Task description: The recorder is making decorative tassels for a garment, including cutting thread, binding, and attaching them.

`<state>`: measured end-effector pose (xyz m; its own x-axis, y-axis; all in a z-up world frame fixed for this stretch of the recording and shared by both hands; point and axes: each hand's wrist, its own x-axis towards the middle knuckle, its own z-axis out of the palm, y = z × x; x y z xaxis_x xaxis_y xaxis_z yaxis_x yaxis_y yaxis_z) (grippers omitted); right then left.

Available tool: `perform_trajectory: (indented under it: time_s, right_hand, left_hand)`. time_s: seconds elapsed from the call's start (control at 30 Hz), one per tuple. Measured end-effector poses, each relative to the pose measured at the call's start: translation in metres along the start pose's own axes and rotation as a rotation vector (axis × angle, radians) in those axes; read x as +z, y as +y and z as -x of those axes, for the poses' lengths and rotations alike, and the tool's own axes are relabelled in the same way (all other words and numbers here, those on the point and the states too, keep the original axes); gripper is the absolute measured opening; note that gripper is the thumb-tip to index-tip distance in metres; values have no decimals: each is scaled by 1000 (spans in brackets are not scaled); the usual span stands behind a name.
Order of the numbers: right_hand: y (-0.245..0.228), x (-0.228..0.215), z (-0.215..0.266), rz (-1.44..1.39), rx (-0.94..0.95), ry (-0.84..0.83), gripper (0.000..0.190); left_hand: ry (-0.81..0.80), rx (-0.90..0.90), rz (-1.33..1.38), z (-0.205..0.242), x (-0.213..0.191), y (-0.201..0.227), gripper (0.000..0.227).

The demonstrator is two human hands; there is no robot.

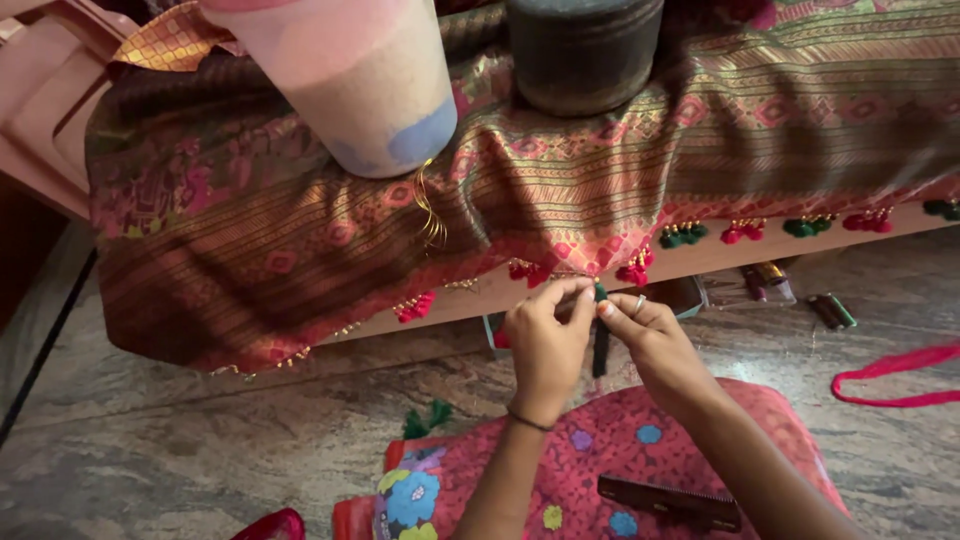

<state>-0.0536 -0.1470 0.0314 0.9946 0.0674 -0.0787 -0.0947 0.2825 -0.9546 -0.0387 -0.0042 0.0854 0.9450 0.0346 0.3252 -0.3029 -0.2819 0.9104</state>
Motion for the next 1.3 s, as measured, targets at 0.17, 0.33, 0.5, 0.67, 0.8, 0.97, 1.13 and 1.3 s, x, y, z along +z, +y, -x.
perform_trajectory:
  time_s: [0.17, 0.33, 0.5, 0.67, 0.8, 0.97, 1.13, 1.3]
  right_hand:
    - [6, -2, -2, -7, -48, -10, 27]
    - [18, -9, -7, 52, -83, -17, 26]
    - [13, -6, -6, 2, -39, 38, 25]
    - [10, -9, -3, -176, 27, -39, 23]
    - [3, -11, 0, -283, 58, -103, 26]
    - [-9, -22, 21, 47, 244, -121, 48]
    - [-28, -25, 52, -5, 448, -112, 54]
    - [-20, -35, 64, 28, 463, -123, 54]
  left_hand:
    - [-23, 258, -193, -5, -5, 3, 7]
    - [-20, 367, -342, -3, -3, -1, 10]
    - [-104, 426, -473, 4, -3, -4, 7]
    - [-169, -158, 338, -2, 1, -27, 20]
    - [-377, -279, 718, -8, 15, -88, 25]
    - [-464, -440, 930, -15, 20, -74, 33]
    - [-445, -451, 1018, -12, 26, -86, 28]
    - [-404, -458, 1044, -11, 28, -97, 22]
